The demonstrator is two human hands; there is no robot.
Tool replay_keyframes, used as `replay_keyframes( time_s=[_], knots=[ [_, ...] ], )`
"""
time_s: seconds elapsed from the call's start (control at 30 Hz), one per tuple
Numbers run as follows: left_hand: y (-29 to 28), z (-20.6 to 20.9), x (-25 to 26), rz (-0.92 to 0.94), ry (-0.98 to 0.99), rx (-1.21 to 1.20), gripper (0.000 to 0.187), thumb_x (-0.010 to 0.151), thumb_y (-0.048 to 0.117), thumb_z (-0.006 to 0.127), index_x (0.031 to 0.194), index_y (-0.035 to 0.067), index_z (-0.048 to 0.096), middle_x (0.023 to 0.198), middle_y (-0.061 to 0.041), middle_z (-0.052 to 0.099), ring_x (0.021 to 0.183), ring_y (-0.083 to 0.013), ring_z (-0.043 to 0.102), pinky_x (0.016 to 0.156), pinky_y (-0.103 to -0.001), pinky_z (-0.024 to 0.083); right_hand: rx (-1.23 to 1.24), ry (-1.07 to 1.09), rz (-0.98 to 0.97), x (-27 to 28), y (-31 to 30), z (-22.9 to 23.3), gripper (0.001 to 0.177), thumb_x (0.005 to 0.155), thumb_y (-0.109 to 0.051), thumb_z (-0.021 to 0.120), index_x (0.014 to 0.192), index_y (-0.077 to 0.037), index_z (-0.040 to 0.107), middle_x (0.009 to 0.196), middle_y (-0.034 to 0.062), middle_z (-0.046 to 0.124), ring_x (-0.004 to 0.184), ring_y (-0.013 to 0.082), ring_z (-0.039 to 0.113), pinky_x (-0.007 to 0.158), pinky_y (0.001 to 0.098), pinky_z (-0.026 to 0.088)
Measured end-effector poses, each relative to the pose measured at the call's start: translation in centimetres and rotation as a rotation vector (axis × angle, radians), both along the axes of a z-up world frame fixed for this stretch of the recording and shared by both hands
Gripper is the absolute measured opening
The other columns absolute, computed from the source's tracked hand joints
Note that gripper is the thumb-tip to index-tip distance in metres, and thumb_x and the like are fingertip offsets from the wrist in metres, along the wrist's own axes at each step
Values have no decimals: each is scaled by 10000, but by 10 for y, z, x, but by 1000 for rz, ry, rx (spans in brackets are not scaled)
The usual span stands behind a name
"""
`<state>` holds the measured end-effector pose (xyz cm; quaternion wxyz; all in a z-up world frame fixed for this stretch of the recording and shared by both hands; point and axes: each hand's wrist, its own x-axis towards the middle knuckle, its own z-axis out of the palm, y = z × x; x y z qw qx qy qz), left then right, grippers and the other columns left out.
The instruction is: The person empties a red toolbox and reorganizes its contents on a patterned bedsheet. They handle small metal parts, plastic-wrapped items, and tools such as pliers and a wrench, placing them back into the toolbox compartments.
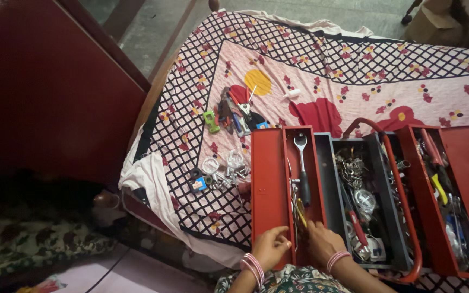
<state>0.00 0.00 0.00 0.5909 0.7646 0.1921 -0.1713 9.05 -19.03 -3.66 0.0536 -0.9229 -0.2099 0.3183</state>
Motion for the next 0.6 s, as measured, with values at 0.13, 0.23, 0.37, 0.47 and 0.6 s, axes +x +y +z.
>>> replay_keyframes(
  time_s=[0.13, 0.23, 0.37, 0.47, 0.6],
  knots=[
    [-3, -18, -1, -33, -66, -34, 520, 894, 124, 734, 1394, 50, 611, 1022, -110, 768, 905, -180, 753, 819, -304, 601, 56, -17, 47, -5, 6, 21, 351, 919, -309, 589, 1255, -230, 526, 1143, 124, 683, 988, 349, 713, 826, 503, 569],
    [1, -28, 0, -138, -68, -9, 567, 885, 126, 733, 1426, 64, 576, 1107, -117, 738, 931, -187, 735, 844, -315, 585, -51, -31, 47, -2, 16, 31, 215, 982, -313, 521, 1143, -215, 623, 1060, 122, 725, 977, 344, 725, 822, 497, 575],
    [8, -35, -1, -217, -126, 23, 581, 886, 135, 744, 1435, 65, 568, 1174, -130, 703, 957, -205, 706, 873, -327, 568, 8, -27, -54, -1, 32, 53, 254, 929, -313, 551, 1151, -212, 617, 1065, 114, 716, 952, 365, 722, 786, 511, 573],
    [22, -42, -5, -155, -138, 37, 559, 887, 133, 744, 1421, 75, 589, 1139, -118, 702, 918, -197, 698, 852, -322, 569, 80, -58, -93, -5, 47, 69, 220, 912, -316, 566, 1097, -218, 635, 1086, 84, 725, 944, 361, 722, 789, 516, 564],
    [49, -54, -4, 30, -121, -73, 497, 907, 126, 728, 1388, 82, 610, 1094, -75, 705, 895, -153, 693, 831, -298, 571, 27, -7, -74, -8, 74, 79, 227, 922, -378, 601, 1068, -215, 659, 1063, 78, 742, 980, 344, 709, 839, 493, 557]
  ],
)
